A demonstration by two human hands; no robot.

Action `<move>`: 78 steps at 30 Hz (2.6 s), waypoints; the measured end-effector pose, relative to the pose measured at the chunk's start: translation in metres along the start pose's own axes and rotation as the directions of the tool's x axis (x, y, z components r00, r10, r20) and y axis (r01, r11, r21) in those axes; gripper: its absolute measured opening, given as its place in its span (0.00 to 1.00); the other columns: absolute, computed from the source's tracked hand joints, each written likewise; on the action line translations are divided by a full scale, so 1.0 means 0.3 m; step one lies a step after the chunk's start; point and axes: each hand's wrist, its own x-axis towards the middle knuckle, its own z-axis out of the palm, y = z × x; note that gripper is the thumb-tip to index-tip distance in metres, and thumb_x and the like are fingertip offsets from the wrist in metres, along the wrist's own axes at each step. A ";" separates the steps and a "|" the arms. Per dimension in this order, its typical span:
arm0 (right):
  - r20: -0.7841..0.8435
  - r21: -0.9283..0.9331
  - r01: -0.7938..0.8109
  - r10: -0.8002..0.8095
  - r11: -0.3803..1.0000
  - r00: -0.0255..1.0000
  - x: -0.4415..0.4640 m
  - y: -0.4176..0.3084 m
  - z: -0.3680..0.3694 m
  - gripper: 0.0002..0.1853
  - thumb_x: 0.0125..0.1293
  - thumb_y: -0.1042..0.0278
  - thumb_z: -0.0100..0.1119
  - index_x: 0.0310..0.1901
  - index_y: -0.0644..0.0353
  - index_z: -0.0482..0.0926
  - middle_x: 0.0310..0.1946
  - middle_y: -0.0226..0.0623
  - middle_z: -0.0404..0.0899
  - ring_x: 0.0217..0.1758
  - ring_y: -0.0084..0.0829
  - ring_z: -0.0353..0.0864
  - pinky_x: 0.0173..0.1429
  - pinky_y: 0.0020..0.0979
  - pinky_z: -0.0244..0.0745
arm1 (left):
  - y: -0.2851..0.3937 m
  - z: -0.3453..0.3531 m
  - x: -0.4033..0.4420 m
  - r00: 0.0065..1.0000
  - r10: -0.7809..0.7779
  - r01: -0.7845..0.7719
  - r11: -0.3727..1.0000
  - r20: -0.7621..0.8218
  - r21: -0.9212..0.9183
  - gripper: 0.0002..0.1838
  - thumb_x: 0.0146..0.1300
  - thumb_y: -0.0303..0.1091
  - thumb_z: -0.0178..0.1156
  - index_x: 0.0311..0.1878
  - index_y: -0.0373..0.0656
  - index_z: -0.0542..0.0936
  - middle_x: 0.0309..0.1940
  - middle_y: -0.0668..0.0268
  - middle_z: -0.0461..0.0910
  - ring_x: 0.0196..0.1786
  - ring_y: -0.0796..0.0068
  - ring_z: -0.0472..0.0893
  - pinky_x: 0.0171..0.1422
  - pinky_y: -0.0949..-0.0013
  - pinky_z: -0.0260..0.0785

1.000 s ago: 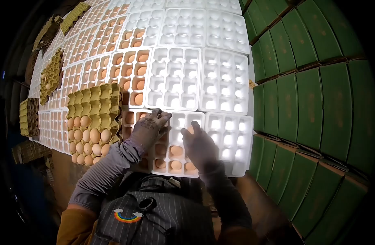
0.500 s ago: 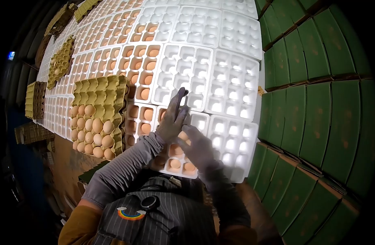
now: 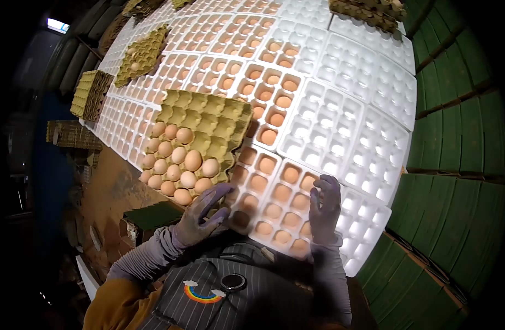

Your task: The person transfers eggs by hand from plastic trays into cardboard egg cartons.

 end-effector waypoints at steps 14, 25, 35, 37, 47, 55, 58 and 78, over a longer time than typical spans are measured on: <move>0.417 -0.303 0.674 -0.542 0.674 0.729 0.332 -0.561 0.801 0.18 0.63 0.61 0.66 0.54 0.51 0.80 0.43 0.35 0.80 0.54 0.40 0.78 0.67 0.44 0.70 | -0.541 -0.816 0.193 0.981 0.159 -0.193 0.764 0.110 0.616 0.27 0.61 0.34 0.70 0.65 0.53 0.78 0.62 0.66 0.80 0.72 0.53 0.72 0.74 0.51 0.67; 0.731 -0.547 0.481 0.110 0.685 0.674 0.414 -0.765 0.895 0.28 0.61 0.45 0.70 0.54 0.57 0.79 0.48 0.43 0.81 0.52 0.47 0.84 0.54 0.43 0.79 | -0.585 -0.900 0.175 0.946 -0.323 0.221 0.594 0.022 -0.774 0.20 0.76 0.47 0.53 0.60 0.42 0.75 0.48 0.64 0.79 0.57 0.67 0.79 0.57 0.61 0.76; 0.711 0.374 -0.682 0.278 0.628 0.646 0.404 -0.774 0.644 0.28 0.57 0.69 0.65 0.63 0.52 0.76 0.61 0.36 0.73 0.56 0.30 0.82 0.59 0.30 0.76 | -0.542 -0.841 0.105 0.989 -0.037 -0.013 0.940 0.142 0.340 0.23 0.66 0.44 0.69 0.59 0.44 0.77 0.51 0.58 0.78 0.45 0.61 0.84 0.51 0.63 0.80; 0.684 -0.021 -0.165 0.135 0.986 0.717 0.362 -0.765 0.674 0.19 0.58 0.60 0.69 0.52 0.49 0.81 0.64 0.37 0.72 0.56 0.36 0.82 0.58 0.35 0.79 | -0.510 -0.878 0.121 0.969 -0.187 0.160 0.973 0.161 0.164 0.21 0.68 0.42 0.67 0.60 0.44 0.77 0.49 0.60 0.80 0.44 0.64 0.84 0.51 0.64 0.80; 0.661 -0.534 0.675 -0.246 0.510 0.709 0.234 -0.678 0.772 0.12 0.62 0.56 0.65 0.40 0.54 0.80 0.68 0.39 0.68 0.58 0.46 0.74 0.49 0.40 0.80 | -0.434 -0.695 0.141 0.964 0.043 -0.220 0.688 0.263 0.691 0.17 0.64 0.35 0.64 0.56 0.48 0.82 0.68 0.56 0.69 0.62 0.51 0.76 0.64 0.56 0.75; 0.424 0.070 -0.250 0.198 0.966 0.884 0.182 -0.621 0.561 0.23 0.63 0.48 0.69 0.50 0.59 0.85 0.66 0.43 0.69 0.60 0.39 0.77 0.58 0.38 0.77 | -0.445 -0.861 0.143 0.743 -0.424 0.652 0.634 0.518 -0.417 0.31 0.75 0.63 0.52 0.54 0.40 0.83 0.46 0.62 0.82 0.46 0.73 0.82 0.47 0.69 0.75; 0.467 0.487 -0.666 0.475 0.565 0.745 0.116 -0.662 0.475 0.32 0.73 0.40 0.55 0.64 0.62 0.77 0.45 0.33 0.85 0.46 0.27 0.83 0.55 0.30 0.77 | -0.345 -0.816 0.127 0.732 -0.462 0.673 0.605 0.501 -0.425 0.44 0.70 0.78 0.42 0.58 0.41 0.78 0.40 0.65 0.82 0.38 0.77 0.81 0.38 0.73 0.74; 0.200 -0.647 0.287 -0.206 0.707 0.958 0.239 0.116 -0.033 0.13 0.63 0.62 0.65 0.50 0.47 0.82 0.63 0.40 0.72 0.51 0.43 0.80 0.50 0.39 0.83 | -0.094 0.255 0.805 0.945 -0.030 -0.168 0.809 0.325 0.563 0.17 0.71 0.34 0.57 0.62 0.50 0.78 0.60 0.56 0.74 0.56 0.53 0.82 0.59 0.54 0.78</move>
